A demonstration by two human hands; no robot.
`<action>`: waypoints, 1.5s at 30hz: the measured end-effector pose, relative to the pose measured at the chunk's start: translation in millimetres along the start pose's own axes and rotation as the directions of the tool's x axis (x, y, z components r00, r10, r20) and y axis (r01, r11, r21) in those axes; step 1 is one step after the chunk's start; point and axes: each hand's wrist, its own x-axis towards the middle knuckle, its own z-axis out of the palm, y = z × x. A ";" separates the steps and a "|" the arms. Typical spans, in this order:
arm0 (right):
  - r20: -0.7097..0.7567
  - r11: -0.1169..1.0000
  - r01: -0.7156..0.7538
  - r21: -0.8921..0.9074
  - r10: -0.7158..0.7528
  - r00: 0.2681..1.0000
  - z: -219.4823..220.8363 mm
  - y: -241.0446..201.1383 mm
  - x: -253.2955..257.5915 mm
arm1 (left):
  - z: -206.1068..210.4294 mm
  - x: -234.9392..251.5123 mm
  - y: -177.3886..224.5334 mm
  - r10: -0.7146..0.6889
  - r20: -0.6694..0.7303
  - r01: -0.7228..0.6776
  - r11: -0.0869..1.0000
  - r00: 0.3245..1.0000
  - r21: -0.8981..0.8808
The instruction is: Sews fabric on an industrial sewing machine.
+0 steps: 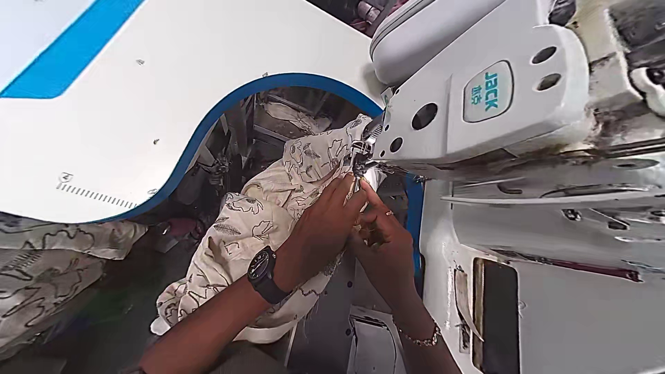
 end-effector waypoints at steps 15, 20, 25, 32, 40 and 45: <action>0.439 0.886 0.264 -0.380 -0.078 0.895 -65.3 -46.0 -89.1 | -48.0 -77.8 33.7 -0.230 0.223 0.284 0.925 0.947 -0.253; 0.456 0.749 0.101 -0.655 0.285 0.843 -29.4 -118.7 -103.8 | -41.7 -64.6 23.6 -0.198 0.132 0.230 0.925 0.971 -0.303; 0.413 0.667 0.177 -0.724 0.214 0.885 -25.4 -145.5 -90.4 | -45.3 -85.2 27.3 -0.096 0.216 0.170 0.919 0.972 -0.355; 0.483 0.694 0.204 -0.691 0.232 0.844 -22.0 -136.0 -73.3 | -36.3 -80.7 20.1 -0.059 0.087 0.084 0.943 0.994 -0.321; 0.501 0.747 0.123 -0.654 0.306 0.809 -27.0 -128.6 -61.0 | -41.2 -73.8 13.3 0.027 0.131 0.027 0.920 0.991 -0.391; 0.455 0.686 0.086 -0.723 0.378 0.806 -21.1 -132.0 -63.2 | -34.7 -77.5 15.5 0.047 -0.048 -0.054 0.986 0.998 -0.160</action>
